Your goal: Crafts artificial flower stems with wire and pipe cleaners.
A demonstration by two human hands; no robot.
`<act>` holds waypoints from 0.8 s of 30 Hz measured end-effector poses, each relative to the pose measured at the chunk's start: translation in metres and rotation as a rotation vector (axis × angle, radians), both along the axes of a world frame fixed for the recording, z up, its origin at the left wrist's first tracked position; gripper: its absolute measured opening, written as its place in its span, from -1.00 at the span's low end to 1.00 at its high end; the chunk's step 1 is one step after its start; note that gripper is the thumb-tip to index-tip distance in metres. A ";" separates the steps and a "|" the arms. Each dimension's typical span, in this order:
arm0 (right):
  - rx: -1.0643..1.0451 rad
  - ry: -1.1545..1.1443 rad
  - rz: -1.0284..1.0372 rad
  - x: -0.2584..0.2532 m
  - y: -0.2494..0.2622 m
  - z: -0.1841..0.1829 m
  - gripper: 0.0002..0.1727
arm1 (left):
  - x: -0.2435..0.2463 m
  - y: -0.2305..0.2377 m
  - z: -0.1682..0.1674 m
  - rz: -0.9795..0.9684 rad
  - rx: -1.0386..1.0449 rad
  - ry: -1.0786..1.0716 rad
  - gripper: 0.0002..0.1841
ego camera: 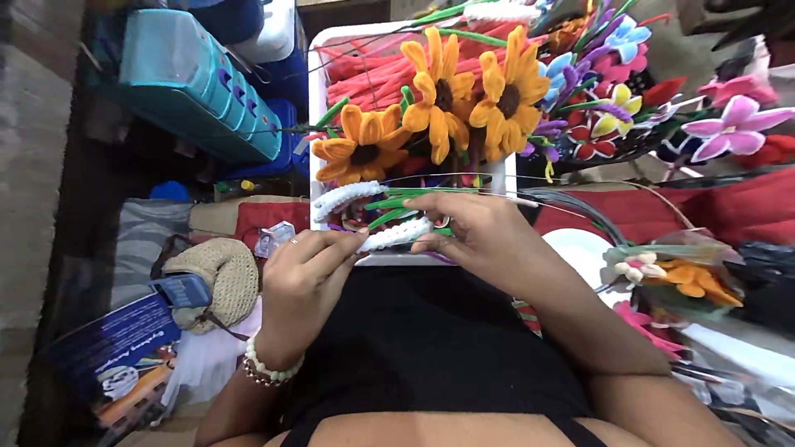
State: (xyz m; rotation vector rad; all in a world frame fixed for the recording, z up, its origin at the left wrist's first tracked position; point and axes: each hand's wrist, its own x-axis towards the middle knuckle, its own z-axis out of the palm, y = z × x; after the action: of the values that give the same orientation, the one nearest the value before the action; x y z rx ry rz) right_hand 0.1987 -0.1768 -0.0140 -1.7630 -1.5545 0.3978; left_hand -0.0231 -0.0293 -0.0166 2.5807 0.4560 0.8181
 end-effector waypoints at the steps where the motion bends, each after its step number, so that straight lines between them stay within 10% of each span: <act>1: 0.007 0.012 0.001 0.000 0.000 0.002 -0.56 | 0.002 0.000 -0.001 -0.005 -0.013 -0.021 -0.85; 17: 0.200 0.069 -0.091 0.003 -0.004 0.011 -0.88 | 0.033 -0.008 -0.003 -0.476 -0.603 0.223 -0.63; 24: 0.216 0.077 -0.118 0.008 -0.007 0.013 -0.66 | 0.044 -0.014 0.002 -0.408 -0.474 0.205 -0.71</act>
State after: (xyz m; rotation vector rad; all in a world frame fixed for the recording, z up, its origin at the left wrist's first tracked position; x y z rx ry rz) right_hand 0.2069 -0.1843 -0.0008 -1.6421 -1.3776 0.2282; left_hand 0.0205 -0.0435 -0.0150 2.2034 0.1416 0.2641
